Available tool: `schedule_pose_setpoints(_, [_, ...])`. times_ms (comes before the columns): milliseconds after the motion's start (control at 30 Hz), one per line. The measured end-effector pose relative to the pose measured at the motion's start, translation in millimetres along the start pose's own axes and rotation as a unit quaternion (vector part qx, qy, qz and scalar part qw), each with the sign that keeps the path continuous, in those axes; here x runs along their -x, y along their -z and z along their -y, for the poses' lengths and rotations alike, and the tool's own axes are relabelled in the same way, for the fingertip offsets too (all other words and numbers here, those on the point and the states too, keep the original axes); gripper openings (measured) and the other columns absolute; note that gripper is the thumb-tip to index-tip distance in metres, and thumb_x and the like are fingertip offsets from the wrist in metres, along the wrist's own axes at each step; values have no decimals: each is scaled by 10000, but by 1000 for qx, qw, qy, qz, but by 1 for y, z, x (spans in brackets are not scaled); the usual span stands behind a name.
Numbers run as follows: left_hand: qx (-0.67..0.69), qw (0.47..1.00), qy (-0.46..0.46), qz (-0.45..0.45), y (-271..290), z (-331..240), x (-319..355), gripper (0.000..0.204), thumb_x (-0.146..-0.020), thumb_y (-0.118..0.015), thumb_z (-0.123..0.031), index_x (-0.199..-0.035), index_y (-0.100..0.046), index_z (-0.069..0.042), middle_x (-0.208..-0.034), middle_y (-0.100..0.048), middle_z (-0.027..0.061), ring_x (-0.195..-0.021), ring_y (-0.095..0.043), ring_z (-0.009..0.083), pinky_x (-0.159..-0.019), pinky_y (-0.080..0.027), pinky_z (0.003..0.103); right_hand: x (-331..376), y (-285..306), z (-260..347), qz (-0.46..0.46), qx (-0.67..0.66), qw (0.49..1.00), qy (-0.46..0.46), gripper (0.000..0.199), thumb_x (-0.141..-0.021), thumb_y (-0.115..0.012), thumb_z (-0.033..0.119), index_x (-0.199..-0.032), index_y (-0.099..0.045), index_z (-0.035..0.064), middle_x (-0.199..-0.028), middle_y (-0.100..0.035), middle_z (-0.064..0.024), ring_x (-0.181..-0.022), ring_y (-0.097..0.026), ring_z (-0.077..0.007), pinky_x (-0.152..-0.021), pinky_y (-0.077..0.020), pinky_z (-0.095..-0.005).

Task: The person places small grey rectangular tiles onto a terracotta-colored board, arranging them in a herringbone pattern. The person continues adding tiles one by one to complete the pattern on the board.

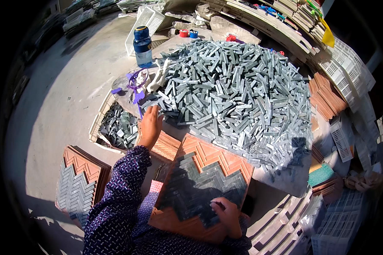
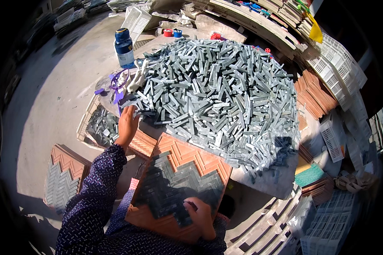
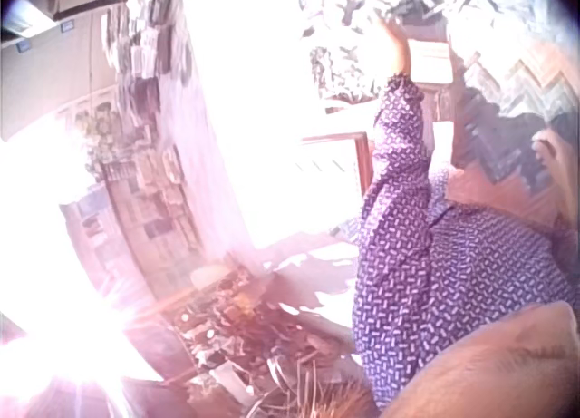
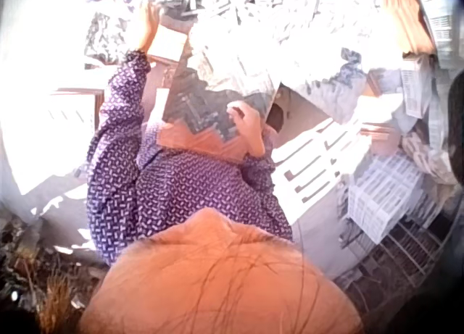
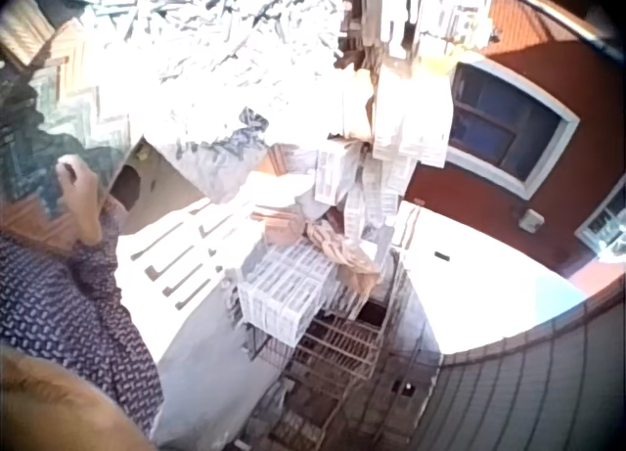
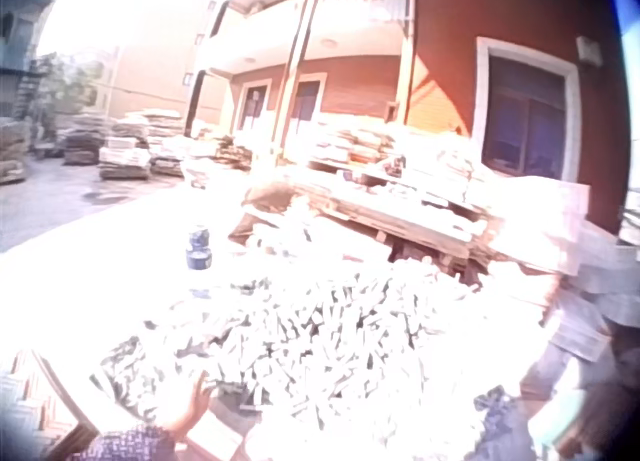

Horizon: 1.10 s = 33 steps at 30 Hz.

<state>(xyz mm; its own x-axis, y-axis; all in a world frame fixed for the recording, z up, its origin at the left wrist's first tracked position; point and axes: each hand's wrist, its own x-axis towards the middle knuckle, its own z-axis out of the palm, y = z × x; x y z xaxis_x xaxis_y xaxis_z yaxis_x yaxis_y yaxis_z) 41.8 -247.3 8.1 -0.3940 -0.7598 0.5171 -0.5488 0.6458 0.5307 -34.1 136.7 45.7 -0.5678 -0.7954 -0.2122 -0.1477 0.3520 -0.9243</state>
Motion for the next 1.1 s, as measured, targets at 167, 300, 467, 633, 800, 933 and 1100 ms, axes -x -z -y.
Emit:
schedule_pose_setpoints(167, [-83, 983, -130, 98, -6, 16, -34, 158, -780, -627, -89, -913, -555, -44, -875, -531, 135, -861, -575, 339, -727, -479, 433, 1, 2, 3, 2, 15, 1000, -1, 131, -866, -660, 93, -955, -647, -2, -809, -673, -104, -724, -638, -129, -647, -486, -249])
schedule_pose_setpoints(300, [-55, 986, -143, 63, 6, 6, -38, 72, -838, -565, -89, -863, -581, -23, -844, -548, 133, -791, -582, 338, -692, -479, 426, 0, 3, 1, -1, 27, 1000, 15, 136, -862, -665, 103, -956, -644, 7, -831, -676, -124, -719, -651, -169, -652, -492, -265])
schedule_pose_setpoints(467, [267, 950, 22, 163, 23, -55, 6, 145, -820, -646, -21, -965, -644, -4, -862, -657, 129, -742, -647, 245, -676, -506, 308, -2, 1, -3, -6, 33, 999, 43, 149, -858, -670, 107, -967, -637, 12, -827, -669, -134, -697, -649, -204, -631, -488, -282])
schedule_pose_setpoints(633, [272, 896, 30, 351, 23, -81, 52, 142, -801, -665, -71, -910, -655, 20, -774, -663, 154, -695, -658, 245, -688, -511, 325, -1, 1, -3, -7, 30, 998, 60, 144, -854, -675, 103, -962, -635, 16, -809, -664, -135, -671, -638, -200, -609, -479, -283])
schedule_pose_setpoints(800, [202, 913, -23, 353, 12, -85, 73, 173, -781, -680, -106, -921, -677, -3, -846, -673, 171, -762, -647, 350, -725, -517, 370, 0, 3, 2, -12, 31, 997, 68, 135, -856, -672, 99, -957, -634, 18, -789, -660, -132, -648, -623, -180, -591, -467, -277])
schedule_pose_setpoints(933, [170, 938, -100, 284, 7, -87, 88, 178, -765, -691, -100, -925, -695, -24, -883, -662, 145, -856, -612, 336, -779, -500, 386, -1, 2, 2, -9, 27, 996, 79, 136, -860, -669, 103, -955, -634, 13, -767, -651, -118, -615, -590, -157, -574, -454, -274])
schedule_pose_setpoints(1100, [126, 954, -138, 235, 6, -89, 99, 211, -751, -696, -89, -955, -697, -40, -936, -625, 119, -898, -564, 319, -796, -485, 376, -1, 2, -3, -13, 17, 996, 88, 137, -861, -669, 108, -948, -634, 8, -750, -643, -110, -595, -568, -146, -556, -442, -273])
